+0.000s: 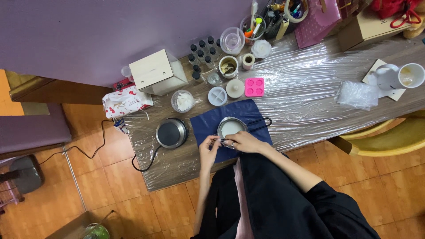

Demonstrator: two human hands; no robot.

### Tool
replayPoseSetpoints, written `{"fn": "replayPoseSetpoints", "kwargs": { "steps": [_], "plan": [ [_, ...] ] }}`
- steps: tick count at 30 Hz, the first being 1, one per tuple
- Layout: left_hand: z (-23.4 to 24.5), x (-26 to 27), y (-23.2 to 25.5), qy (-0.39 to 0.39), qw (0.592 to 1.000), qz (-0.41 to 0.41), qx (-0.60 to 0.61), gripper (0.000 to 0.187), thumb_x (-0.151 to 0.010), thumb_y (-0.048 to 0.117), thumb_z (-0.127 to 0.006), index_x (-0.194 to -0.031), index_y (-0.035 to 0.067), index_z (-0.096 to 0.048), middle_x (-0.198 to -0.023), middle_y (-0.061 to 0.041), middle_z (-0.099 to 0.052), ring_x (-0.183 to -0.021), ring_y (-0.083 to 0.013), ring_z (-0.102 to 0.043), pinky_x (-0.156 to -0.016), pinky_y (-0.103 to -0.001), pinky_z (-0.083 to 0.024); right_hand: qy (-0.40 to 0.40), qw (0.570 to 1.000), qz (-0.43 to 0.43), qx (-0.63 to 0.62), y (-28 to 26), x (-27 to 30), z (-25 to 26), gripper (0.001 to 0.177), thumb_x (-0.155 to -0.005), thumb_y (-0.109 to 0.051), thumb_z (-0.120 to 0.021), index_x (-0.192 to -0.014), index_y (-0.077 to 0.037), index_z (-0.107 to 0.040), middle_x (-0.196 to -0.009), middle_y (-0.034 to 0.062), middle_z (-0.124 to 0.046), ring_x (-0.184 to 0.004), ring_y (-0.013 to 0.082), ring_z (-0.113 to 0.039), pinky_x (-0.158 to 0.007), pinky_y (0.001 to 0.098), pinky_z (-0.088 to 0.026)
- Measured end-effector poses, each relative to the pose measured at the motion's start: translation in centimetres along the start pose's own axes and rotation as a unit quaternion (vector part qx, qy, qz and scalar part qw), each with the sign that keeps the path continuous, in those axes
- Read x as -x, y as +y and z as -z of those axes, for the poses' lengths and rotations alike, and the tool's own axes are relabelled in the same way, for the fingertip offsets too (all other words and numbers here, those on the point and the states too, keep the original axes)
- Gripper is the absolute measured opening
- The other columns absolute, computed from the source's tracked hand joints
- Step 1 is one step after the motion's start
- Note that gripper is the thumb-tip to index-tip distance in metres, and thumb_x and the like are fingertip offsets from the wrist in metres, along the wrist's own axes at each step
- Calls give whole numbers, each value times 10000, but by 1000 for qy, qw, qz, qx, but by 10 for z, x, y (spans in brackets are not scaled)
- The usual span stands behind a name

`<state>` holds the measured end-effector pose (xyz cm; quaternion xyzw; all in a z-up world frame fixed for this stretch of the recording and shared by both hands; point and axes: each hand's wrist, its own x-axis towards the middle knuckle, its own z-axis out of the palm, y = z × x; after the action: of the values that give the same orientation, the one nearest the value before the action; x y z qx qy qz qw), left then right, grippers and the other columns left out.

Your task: Melting wax flakes in a small pot on an electric heater while stirring

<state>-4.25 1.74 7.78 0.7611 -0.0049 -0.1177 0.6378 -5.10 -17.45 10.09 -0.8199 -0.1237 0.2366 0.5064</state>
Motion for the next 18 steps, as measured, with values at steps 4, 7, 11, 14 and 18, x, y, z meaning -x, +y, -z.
{"fn": "replayPoseSetpoints", "kwargs": {
  "steps": [4, 7, 11, 14, 18],
  "plan": [
    [1, 2, 19, -57, 992, -6, -114, 34, -821, 56, -668, -840, 77, -686, -582, -68, -653, -554, -152, -593, -593, -255, -460, 6, 999, -22, 43, 11, 3, 0, 259, -923, -302, -477, -1030, -154, -662, -737, 181, -686, -786, 441, -638, -708, 513, -488],
    [0, 4, 17, -76, 976, -19, -202, 89, -875, 105, -603, -812, 81, -660, -587, -83, -639, -563, -217, -614, -604, -301, -464, 18, 997, -26, 71, 10, 4, 0, 255, -913, -303, -501, -1032, -172, -685, -717, 166, -689, -768, 423, -647, -703, 494, -497],
    [-3, 7, -11, -87, 948, -45, -302, 156, -919, 171, -548, -898, 94, -681, -633, -122, -633, -606, -305, -626, -621, -355, -456, 30, 989, -14, 142, 17, 5, -2, 220, -884, -347, -543, -998, -255, -707, -717, 147, -694, -765, 414, -648, -758, 483, -506],
    [-3, 8, -16, -83, 943, -33, -319, 353, -961, 270, -473, -701, 72, -608, -569, -142, -614, -579, -371, -612, -592, -408, -452, 56, 982, 24, 180, 21, 6, -2, 223, -839, -387, -600, -981, -249, -704, -750, 53, -713, -724, 314, -664, -776, 387, -429],
    [-6, 11, -2, -58, 954, -26, -292, 410, -979, 266, -448, -635, 78, -568, -526, -99, -608, -521, -330, -598, -536, -358, -451, 65, 981, 36, 181, 17, 4, 2, 204, -815, -381, -644, -960, -246, -695, -771, 6, -712, -730, 249, -663, -778, 352, -389]
  ]
}}
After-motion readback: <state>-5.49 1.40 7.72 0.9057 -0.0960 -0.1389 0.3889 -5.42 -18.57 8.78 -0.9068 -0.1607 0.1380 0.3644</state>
